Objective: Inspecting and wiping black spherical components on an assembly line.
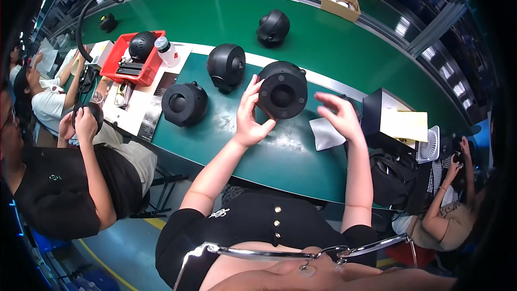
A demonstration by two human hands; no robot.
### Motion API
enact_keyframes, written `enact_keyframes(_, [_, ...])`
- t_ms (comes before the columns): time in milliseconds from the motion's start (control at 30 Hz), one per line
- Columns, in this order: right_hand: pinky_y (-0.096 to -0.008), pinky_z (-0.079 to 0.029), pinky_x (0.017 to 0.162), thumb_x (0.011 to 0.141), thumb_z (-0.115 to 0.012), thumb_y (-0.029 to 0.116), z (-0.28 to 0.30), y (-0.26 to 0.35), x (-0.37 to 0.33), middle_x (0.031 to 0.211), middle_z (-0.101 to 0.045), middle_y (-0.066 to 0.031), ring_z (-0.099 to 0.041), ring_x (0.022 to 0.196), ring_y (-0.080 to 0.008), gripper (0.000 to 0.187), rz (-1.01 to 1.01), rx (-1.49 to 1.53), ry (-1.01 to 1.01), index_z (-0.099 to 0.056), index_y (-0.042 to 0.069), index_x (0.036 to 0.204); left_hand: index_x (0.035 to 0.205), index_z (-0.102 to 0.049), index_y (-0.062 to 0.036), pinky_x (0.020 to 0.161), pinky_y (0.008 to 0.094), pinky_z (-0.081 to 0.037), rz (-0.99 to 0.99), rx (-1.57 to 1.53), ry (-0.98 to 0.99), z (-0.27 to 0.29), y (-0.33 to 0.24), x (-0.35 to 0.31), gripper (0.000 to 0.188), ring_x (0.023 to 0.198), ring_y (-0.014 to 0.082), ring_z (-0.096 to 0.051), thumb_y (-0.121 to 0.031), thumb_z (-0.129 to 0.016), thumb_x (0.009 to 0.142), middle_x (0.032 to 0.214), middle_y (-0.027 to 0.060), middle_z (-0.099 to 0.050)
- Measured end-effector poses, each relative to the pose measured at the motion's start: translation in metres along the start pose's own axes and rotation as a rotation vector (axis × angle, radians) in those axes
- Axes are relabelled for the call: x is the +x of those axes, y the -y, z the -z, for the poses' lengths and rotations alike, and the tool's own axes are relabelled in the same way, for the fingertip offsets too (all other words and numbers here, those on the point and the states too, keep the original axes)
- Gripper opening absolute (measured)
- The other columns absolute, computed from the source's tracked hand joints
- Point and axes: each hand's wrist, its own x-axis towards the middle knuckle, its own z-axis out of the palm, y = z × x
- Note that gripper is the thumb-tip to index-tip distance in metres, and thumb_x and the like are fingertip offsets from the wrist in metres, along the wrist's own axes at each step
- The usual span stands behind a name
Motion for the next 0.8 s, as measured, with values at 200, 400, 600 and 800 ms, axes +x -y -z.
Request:
enact_keyframes(200, [-0.0403, -0.042, 0.096, 0.091, -0.051, 0.045, -0.07, -0.048, 0.042, 0.122, -0.054, -0.0102, -0.054, 0.111, -0.0217, 0.058, -0.213, 1.187, 0.094, -0.041, 0.007, 0.133, 0.114, -0.051, -0.0042, 0.107, 0.0471, -0.027, 0.136, -0.115, -0.027, -0.002, -0.005, -0.002, 0.057, 0.134, 0.0405, -0.026, -0.001, -0.069, 0.06, 0.134, 0.0149, -0.043])
enact_keyframes(400, [-0.056, -0.033, 0.101, 0.083, -0.054, 0.057, -0.096, -0.018, 0.045, 0.137, -0.042, -0.0125, -0.038, 0.128, -0.0296, 0.073, -0.139, 1.355, 0.173, -0.036, 0.012, 0.137, 0.113, -0.053, -0.0036, 0.107, 0.0472, -0.027, 0.121, -0.015, -0.01, 0.007, -0.009, 0.001, 0.055, 0.134, 0.0404, -0.027, -0.005, -0.074, 0.062, 0.133, 0.0149, -0.044])
enact_keyframes(600, [-0.0581, -0.034, 0.1, 0.085, -0.052, 0.056, -0.098, -0.021, 0.044, 0.139, -0.038, -0.0139, -0.037, 0.128, -0.0324, 0.071, -0.225, 1.416, 0.179, -0.035, 0.012, 0.137, 0.124, -0.046, -0.0008, 0.091, 0.0322, -0.044, 0.178, 0.065, 0.061, 0.011, -0.004, -0.002, 0.065, 0.126, 0.0253, -0.04, 0.001, -0.074, 0.065, 0.141, 0.0169, -0.03])
enact_keyframes(800, [-0.0597, -0.035, 0.099, 0.086, -0.049, 0.057, -0.1, -0.011, 0.043, 0.139, -0.038, -0.0154, -0.038, 0.127, -0.0341, 0.071, -0.256, 1.384, 0.139, -0.035, 0.01, 0.137, 0.127, -0.044, -0.001, 0.093, 0.033, -0.044, 0.19, 0.05, 0.054, 0.013, -0.005, -0.002, 0.068, 0.124, 0.0242, -0.042, 0.0, -0.075, 0.066, 0.14, 0.0162, -0.03])
